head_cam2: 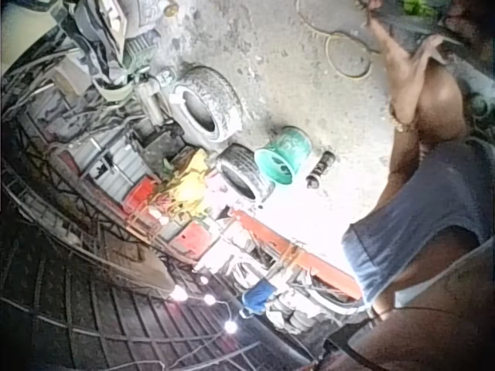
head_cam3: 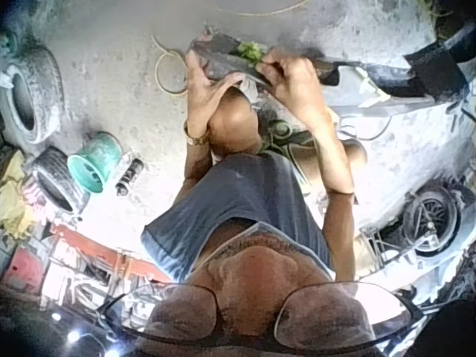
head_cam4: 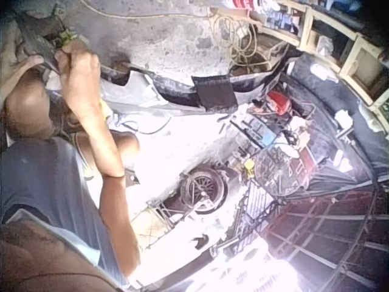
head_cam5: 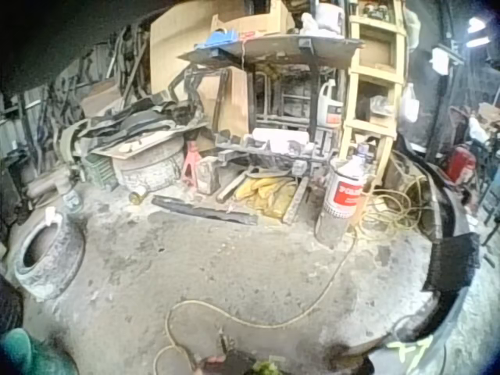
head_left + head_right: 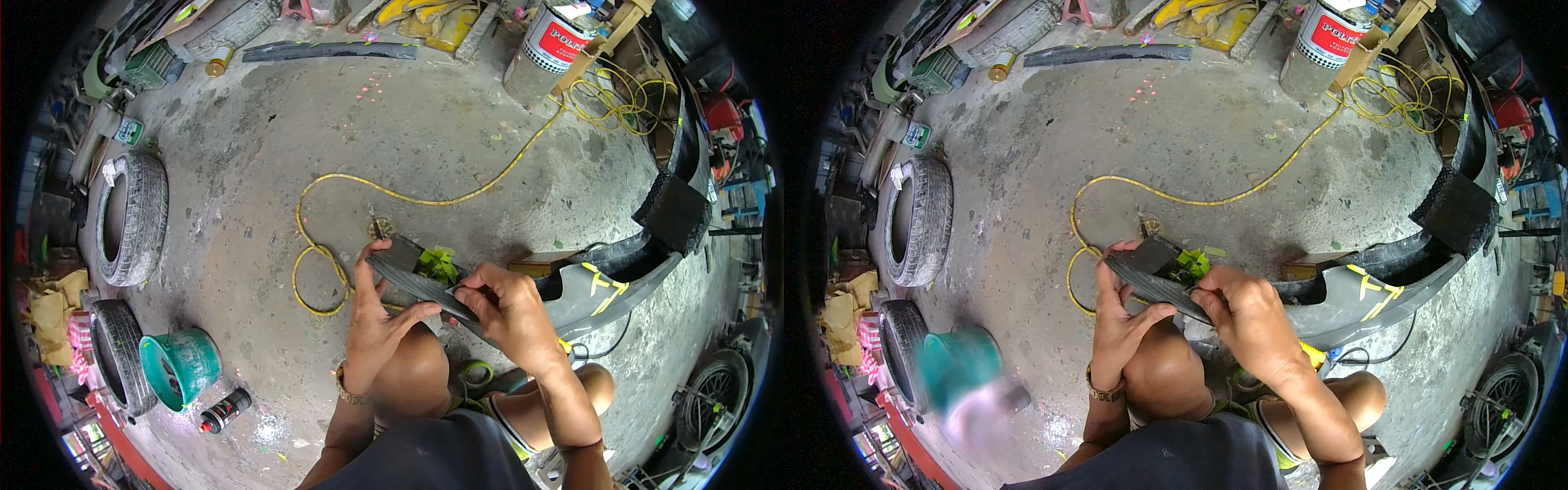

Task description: The person uses a utility knife to trim excess material from the edges of a black automotive bumper and then wipes the area with a cloth.

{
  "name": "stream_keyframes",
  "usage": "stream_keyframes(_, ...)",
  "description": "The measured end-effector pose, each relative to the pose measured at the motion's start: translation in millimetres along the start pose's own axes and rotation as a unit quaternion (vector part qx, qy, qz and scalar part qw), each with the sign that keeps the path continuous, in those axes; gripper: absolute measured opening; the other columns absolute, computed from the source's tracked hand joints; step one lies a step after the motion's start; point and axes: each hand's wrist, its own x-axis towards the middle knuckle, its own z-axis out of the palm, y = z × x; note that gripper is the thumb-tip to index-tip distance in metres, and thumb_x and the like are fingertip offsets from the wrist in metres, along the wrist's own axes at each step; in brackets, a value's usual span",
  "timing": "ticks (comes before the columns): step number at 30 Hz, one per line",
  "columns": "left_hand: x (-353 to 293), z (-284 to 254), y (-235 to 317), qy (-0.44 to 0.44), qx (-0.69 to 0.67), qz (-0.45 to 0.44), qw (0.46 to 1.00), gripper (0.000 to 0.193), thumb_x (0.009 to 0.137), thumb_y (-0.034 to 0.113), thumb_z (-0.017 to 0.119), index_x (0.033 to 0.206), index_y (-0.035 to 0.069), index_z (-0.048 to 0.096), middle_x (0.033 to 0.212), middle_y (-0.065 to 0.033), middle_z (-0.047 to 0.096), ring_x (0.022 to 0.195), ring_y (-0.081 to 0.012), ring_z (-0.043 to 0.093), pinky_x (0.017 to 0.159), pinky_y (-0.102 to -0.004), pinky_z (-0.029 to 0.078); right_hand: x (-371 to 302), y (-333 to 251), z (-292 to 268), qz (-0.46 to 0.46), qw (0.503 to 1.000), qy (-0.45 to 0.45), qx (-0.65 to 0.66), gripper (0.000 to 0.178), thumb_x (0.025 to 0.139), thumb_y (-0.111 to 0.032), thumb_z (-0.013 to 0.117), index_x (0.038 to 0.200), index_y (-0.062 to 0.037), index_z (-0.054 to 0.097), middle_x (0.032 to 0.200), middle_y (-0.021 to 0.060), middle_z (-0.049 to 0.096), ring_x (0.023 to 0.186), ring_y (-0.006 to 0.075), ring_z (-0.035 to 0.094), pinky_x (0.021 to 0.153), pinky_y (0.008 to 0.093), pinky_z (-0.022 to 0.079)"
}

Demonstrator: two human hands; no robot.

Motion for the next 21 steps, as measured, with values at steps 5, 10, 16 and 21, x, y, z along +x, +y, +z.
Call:
stream_keyframes(5, -2, -2, -2, 0.004, 0.016, -0.016, 1.0, 0.092, 0.073, 0.015, 0.091, 0.145, 0.006, 0.034, 0.144, -0.0092, 0.041, 0.131, -0.0226, 0.047, 0.107, -0.0437, 0.042, 2, 13, 2, 0.005, 0.997, -0.021, 0.08, 0.011, 0.088, -0.005, 0.073, 0.091, 0.0002, 0.063, 0.081, 0.0183, 0.065, 0.07, 0.039, 0.063, 0.062, 0.0415, 0.048)
stream_keyframes(10, -2, -2, -6, 0.006, 0.014, -0.021, 1.0, 0.093, 0.073, 0.016, 0.091, 0.145, 0.007, 0.033, 0.144, -0.0088, 0.04, 0.133, -0.0228, 0.045, 0.108, -0.0446, 0.04, -5, 15, 2, 0.019, 0.995, -0.006, 0.102, 0.01, 0.089, -0.005, 0.072, 0.092, -0.0006, 0.063, 0.083, 0.0174, 0.066, 0.073, 0.0386, 0.065, 0.063, 0.0427, 0.049)
stream_keyframes(16, -1, -1, -3, 0.004, -0.008, -0.017, 1.0, 0.093, 0.073, 0.015, 0.091, 0.145, 0.006, 0.034, 0.144, -0.0081, 0.04, 0.133, -0.0218, 0.045, 0.108, -0.0417, 0.042, -6, 8, 4, 0.003, 0.999, 0.012, 0.039, 0.012, 0.089, -0.006, 0.072, 0.094, -0.0019, 0.061, 0.085, 0.0174, 0.066, 0.078, 0.0415, 0.064, 0.064, 0.0453, 0.05)
stream_keyframes(21, -1, 0, -1, 0.003, -0.005, -0.015, 1.0, 0.091, 0.073, 0.014, 0.091, 0.144, 0.006, 0.034, 0.144, -0.0076, 0.04, 0.131, -0.021, 0.046, 0.106, -0.0402, 0.043, -5, 6, 3, 0.004, 1.0, 0.004, 0.031, 0.013, 0.089, -0.006, 0.072, 0.094, -0.0018, 0.06, 0.087, 0.018, 0.066, 0.078, 0.0417, 0.064, 0.064, 0.0454, 0.05)
